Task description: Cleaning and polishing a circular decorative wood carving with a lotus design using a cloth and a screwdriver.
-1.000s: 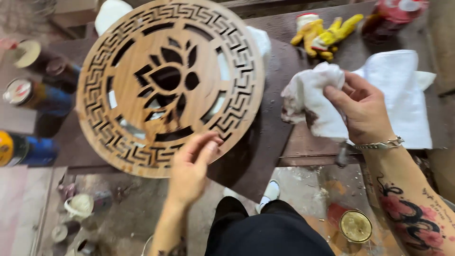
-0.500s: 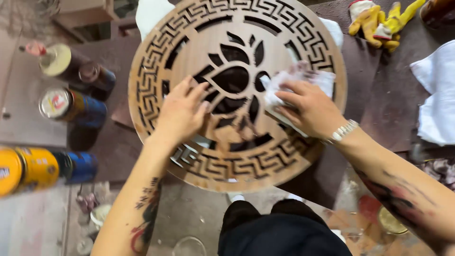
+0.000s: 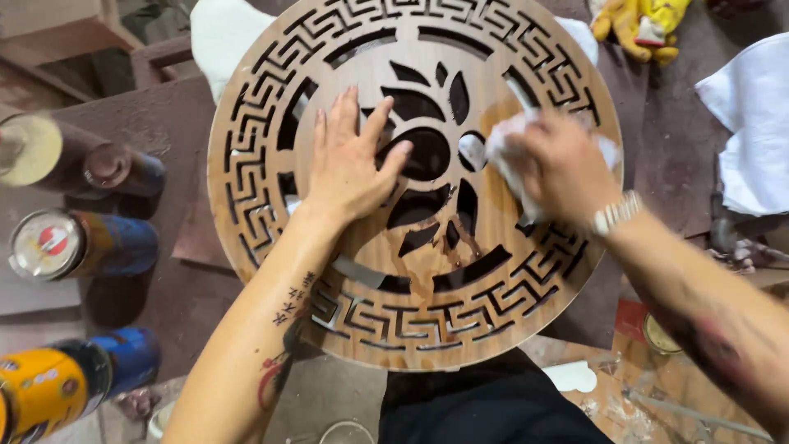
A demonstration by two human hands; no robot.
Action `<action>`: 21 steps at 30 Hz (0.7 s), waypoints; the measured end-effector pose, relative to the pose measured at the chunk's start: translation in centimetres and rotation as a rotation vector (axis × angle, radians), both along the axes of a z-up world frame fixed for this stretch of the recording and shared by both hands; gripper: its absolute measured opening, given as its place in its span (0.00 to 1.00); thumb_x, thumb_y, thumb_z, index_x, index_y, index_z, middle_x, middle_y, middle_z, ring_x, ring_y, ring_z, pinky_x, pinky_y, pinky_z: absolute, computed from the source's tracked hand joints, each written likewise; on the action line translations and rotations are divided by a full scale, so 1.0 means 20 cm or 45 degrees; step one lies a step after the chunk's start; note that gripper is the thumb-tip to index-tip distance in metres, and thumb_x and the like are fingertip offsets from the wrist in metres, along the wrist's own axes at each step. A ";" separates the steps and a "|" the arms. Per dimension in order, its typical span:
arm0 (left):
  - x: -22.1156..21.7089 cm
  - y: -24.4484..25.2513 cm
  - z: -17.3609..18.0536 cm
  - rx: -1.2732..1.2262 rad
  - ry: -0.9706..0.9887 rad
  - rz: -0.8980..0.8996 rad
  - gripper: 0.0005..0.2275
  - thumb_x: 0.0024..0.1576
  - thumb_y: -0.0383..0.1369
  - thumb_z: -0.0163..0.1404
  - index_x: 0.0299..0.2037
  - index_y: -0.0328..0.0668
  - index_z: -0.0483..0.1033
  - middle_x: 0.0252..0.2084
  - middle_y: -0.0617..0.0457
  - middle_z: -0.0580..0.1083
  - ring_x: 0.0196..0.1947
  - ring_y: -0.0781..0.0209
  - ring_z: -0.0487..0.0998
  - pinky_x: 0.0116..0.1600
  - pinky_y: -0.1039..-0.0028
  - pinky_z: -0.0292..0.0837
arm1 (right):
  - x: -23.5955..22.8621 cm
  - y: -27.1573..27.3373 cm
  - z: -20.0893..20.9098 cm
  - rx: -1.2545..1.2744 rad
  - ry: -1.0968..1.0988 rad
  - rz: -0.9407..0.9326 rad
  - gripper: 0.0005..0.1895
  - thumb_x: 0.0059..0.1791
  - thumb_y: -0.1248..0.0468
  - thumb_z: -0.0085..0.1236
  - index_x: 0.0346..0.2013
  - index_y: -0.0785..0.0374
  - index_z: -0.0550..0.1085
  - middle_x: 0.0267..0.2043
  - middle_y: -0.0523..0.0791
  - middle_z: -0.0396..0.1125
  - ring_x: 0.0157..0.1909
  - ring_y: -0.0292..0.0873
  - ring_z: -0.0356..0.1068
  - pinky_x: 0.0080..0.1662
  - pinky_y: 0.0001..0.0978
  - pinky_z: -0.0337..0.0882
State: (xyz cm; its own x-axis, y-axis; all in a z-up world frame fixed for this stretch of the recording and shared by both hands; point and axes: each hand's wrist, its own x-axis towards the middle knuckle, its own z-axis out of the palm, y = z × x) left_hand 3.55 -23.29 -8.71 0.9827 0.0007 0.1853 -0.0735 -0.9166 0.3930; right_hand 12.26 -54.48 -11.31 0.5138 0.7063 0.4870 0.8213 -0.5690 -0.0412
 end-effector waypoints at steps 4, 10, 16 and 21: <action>0.13 -0.08 -0.03 0.003 0.072 0.047 0.26 0.67 0.54 0.34 0.74 0.58 0.59 0.75 0.31 0.51 0.77 0.34 0.46 0.76 0.42 0.33 | -0.18 -0.02 0.05 -0.028 0.188 -0.019 0.12 0.49 0.63 0.62 0.48 0.55 0.77 0.41 0.52 0.70 0.44 0.56 0.74 0.49 0.43 0.74; 0.13 -0.10 -0.13 0.163 0.154 0.085 0.23 0.67 0.52 0.29 0.71 0.70 0.63 0.77 0.35 0.48 0.78 0.37 0.42 0.76 0.43 0.33 | 0.21 0.04 -0.10 0.090 -0.087 -0.034 0.09 0.52 0.62 0.65 0.46 0.55 0.79 0.42 0.50 0.66 0.42 0.56 0.72 0.44 0.44 0.74; 0.16 -0.09 -0.12 0.129 0.128 0.117 0.22 0.67 0.53 0.28 0.68 0.72 0.66 0.77 0.34 0.46 0.78 0.38 0.39 0.75 0.42 0.31 | -0.09 -0.06 0.05 -0.104 0.024 -0.144 0.10 0.50 0.64 0.57 0.46 0.53 0.76 0.44 0.47 0.69 0.46 0.53 0.74 0.49 0.40 0.73; 0.17 -0.10 -0.16 0.103 0.041 0.130 0.20 0.67 0.53 0.32 0.65 0.70 0.70 0.77 0.34 0.48 0.78 0.37 0.40 0.75 0.41 0.32 | 0.08 0.01 0.05 -0.197 -0.081 -0.216 0.04 0.55 0.61 0.56 0.43 0.55 0.76 0.39 0.49 0.65 0.38 0.55 0.72 0.40 0.44 0.72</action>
